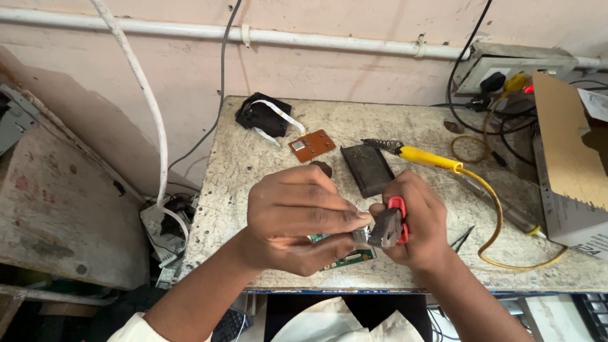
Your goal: The person holds a green circuit board on a workbench, positions a small component on it, and uses pliers to help seat the part. They then pick up a soldering iron and solder the component's contacts on the board, working across several points.
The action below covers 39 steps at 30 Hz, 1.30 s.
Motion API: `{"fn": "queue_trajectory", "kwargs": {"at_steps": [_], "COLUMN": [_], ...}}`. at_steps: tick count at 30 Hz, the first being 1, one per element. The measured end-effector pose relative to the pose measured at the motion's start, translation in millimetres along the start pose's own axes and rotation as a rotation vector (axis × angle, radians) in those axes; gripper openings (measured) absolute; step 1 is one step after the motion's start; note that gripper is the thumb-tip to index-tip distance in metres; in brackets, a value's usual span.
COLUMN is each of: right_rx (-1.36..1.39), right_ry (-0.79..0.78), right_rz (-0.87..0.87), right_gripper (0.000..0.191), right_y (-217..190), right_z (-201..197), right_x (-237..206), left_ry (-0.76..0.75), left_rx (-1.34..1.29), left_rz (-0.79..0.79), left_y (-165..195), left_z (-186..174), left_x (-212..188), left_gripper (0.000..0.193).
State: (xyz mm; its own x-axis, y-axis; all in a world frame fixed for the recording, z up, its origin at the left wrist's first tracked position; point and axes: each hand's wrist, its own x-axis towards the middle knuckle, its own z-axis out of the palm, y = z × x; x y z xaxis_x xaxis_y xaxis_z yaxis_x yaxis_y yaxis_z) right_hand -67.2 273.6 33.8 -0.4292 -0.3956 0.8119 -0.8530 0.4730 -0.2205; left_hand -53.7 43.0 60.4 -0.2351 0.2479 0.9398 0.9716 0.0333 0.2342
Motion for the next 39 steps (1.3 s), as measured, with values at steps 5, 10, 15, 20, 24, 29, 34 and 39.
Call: {"fn": "queue_trajectory", "kwargs": {"at_steps": [5,10,15,20,24,29,34,39], "right_rx": [0.041,0.081,-0.026,-0.052,-0.06,-0.041,-0.026,0.066], "right_ry": [-0.079,-0.097,-0.029,0.019,-0.001,-0.041,-0.028,-0.02], "right_rz": [0.082,0.087,0.096,0.059,0.06,0.057,0.035,0.069], "right_gripper": [0.017,0.017,0.019,0.02,0.021,0.028,0.034,0.03], "right_y": [-1.5,-1.2,-3.8,-4.1,-4.3,-2.9,-3.5,-2.8], "right_z": [-1.1,-2.0,-3.2,-1.0,-0.8,1.1,3.4,5.6], "right_x": [-0.1,0.4,-0.6,0.0,1.9,5.4,5.2,5.9], "left_ry": [-0.004,-0.007,0.021,0.01,0.025,0.026,0.029,0.03], "left_rx": [0.002,-0.006,-0.038,-0.034,-0.03,-0.021,-0.022,-0.035], "left_rz": [-0.012,-0.022,-0.056,-0.049,-0.071,-0.046,-0.048,-0.055], "left_y": [-0.4,-0.7,-0.4,-0.7,-1.4,-2.3,-2.6,-4.6], "left_z": [-1.2,-1.1,3.1,1.2,2.0,2.2,3.9,6.4], "left_x": [-0.4,-1.2,-2.1,-3.6,-3.1,-2.2,-4.1,-6.4], "left_gripper": [0.027,0.025,0.021,0.021,0.021,0.022,0.022,0.023]}}
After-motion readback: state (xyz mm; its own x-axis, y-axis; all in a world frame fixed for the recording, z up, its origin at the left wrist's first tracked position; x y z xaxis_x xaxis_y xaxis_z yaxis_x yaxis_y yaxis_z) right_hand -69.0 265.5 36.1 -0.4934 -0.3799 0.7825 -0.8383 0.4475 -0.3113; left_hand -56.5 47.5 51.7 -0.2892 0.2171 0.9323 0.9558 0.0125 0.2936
